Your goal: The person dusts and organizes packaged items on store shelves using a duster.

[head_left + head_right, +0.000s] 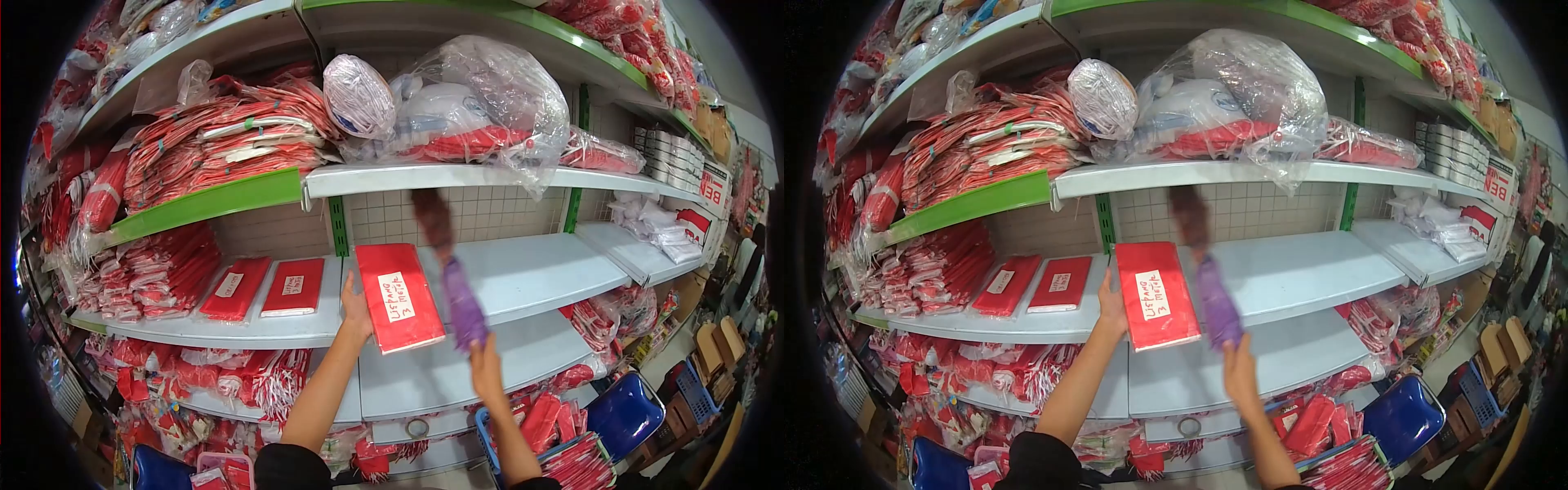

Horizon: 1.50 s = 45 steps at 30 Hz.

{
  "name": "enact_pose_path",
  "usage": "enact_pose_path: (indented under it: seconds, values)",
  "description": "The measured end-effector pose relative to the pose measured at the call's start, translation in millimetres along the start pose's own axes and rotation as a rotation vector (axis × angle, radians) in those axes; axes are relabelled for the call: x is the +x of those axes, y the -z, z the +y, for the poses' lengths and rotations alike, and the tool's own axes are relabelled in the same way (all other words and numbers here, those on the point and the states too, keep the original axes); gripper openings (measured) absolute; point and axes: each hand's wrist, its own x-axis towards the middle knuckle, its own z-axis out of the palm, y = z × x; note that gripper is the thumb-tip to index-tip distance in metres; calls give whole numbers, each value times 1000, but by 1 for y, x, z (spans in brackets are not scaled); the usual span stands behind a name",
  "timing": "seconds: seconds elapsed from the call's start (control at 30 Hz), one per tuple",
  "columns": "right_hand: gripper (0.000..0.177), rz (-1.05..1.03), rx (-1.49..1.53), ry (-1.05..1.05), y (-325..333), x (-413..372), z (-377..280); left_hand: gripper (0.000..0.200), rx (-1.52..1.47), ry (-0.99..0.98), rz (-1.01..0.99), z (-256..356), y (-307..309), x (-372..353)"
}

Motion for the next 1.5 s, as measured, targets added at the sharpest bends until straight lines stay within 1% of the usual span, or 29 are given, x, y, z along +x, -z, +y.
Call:
enact_pose_path:
  seconds: [0.03, 0.1, 0.17, 0.23, 0.27, 0.3, 0.33, 0.37, 0.47, 0.5, 0.53, 0.6, 0.7, 0.73, 0.83, 0.87, 0.97, 1.0, 1.03, 1.1, 1.17, 1.2, 1.27, 1.3, 1.33, 1.37, 1.43, 1.47, 1.5]
  values:
    - [40, -157, 58, -41, -8, -16, -9, 75, -12, 14, -3, 0, 3, -1]
    - [35, -223, 71, 348, -40, -33, 7, 81, 113, -181, 126, -8, 18, 5]
    - [37, -203, 63, 246, -45, -35, 6, 86, 98, -179, 71, -5, 32, 8]
    - [36, -127, 51, 167, -46, -32, 0, 89, -70, 27, -167, 4, 26, -4]
    - [33, -57, 43, 140, -46, -28, -5, 92, 42, -72, 19, -1, 11, -8]
    - [31, 14, 33, 118, -45, -23, -9, 91, 26, -49, 1, -1, 10, -8]
    - [34, -43, 6, 63, -43, -27, -19, 91, 9, -26, -19, 0, 9, -8]
    - [35, -143, 15, 152, -44, -32, -21, 90, -7, -2, -39, 0, 8, -9]
    - [38, -360, 180, 473, -48, -42, -12, 88, 92, -229, 167, -6, 9, -10]
    - [38, -308, 149, 389, -43, -40, -8, 87, 127, -306, 235, -7, 11, -10]
    - [39, -258, 118, 305, -36, -36, -5, 89, -67, -83, -92, 5, 16, -6]
    - [39, -103, 19, 114, -35, -36, -1, 88, -22, -69, 45, -3, 11, -9]
    - [40, -204, -3, 172, -36, -50, 6, 89, -59, -76, 81, -1, 16, -3]
    - [40, -390, 99, 178, -29, -56, -1, 89, -105, -74, 81, -1, 21, 1]
    - [48, -403, 120, 249, -21, -57, 9, 90, -43, -249, 56, -2, 17, -1]
    - [48, -276, 80, 154, -22, -55, 15, 89, -78, -80, 94, -2, 14, -10]
    - [35, -147, 72, 26, -27, -63, 19, 85, -10, -103, 75, -4, 17, -5]
    - [47, -214, 71, 131, -26, -68, 24, 82, -32, -99, 77, -4, 16, -6]
    - [48, -297, 132, 174, -26, -70, 30, 79, -53, -92, 81, -2, 17, -8]
    - [48, -461, 256, 254, -24, -74, 44, 76, -408, -19, -660, -3, 85, 27]
    - [42, -347, 313, 69, -24, -80, 49, 73, -66, -131, 145, -5, -14, -25]
    - [38, -300, 347, 50, -28, -84, 50, 69, -63, -143, 236, -6, -13, -19]
    - [29, -206, 415, 12, -34, -90, 51, 69, -24, -104, 140, -3, 9, -12]
    - [30, -301, 413, 79, -32, -92, 53, 69, -4, -82, 90, -1, 31, -3]
    - [31, -392, 413, 144, -28, -93, 57, 66, -47, -185, -433, -5, 68, 24]
    - [31, -355, 380, 130, -28, -93, 64, 63, -120, -226, -969, -8, 105, 52]
    - [31, -281, 316, 99, -27, -94, 78, 60, -76, -118, 143, -5, -5, -21]
    - [30, -187, 329, 33, -28, -95, 73, 62, -83, -170, 255, -7, -22, -24]
    - [28, -94, 340, -32, -27, -96, 68, 64, -63, -168, 192, -8, -17, -23]
